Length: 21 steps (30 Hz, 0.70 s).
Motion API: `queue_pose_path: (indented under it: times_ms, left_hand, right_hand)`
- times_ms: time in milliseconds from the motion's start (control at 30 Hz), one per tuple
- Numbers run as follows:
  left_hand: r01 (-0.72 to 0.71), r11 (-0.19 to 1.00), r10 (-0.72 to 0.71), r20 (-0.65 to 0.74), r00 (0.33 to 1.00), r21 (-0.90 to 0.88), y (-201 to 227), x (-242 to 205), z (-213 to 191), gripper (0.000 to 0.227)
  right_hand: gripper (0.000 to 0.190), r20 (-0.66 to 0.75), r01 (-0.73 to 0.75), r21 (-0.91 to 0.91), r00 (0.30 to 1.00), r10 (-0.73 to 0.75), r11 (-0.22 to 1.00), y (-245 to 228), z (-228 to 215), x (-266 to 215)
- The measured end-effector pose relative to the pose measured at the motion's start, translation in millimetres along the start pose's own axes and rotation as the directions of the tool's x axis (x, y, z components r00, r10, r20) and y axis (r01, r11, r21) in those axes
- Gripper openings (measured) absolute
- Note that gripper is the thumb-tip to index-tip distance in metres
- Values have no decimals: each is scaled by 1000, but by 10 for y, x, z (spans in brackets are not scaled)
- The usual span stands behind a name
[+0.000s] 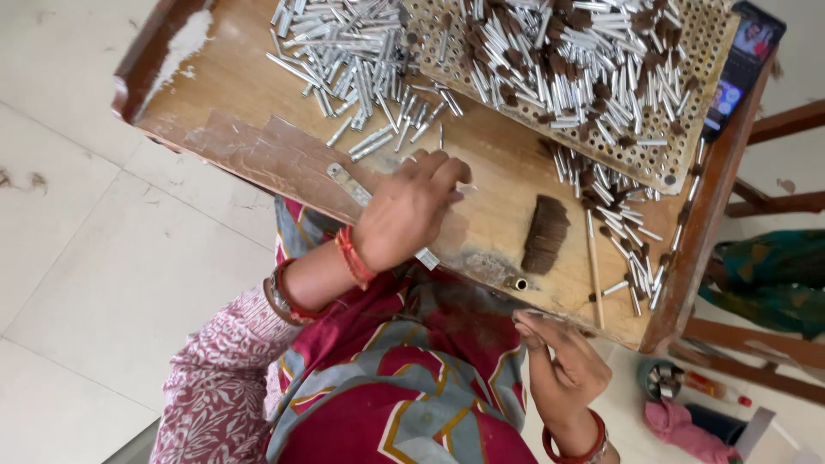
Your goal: Assembling makeup brush components by inserting bundles of bristles into metal ferrules on a workbench.
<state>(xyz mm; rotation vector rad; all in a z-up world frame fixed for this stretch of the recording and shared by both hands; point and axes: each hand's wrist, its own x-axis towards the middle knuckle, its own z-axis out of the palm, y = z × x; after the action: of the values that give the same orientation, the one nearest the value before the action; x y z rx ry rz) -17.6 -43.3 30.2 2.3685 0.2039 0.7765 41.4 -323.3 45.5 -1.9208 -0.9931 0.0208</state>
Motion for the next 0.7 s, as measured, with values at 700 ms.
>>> queue_pose_path:
  times_ms: [700]
  left_hand:
    - [535,-495,-178,682,709,-685,680,-830,783,16]
  right_hand:
    - [10,-241,173,57,958,-154,983,201,208,-218]
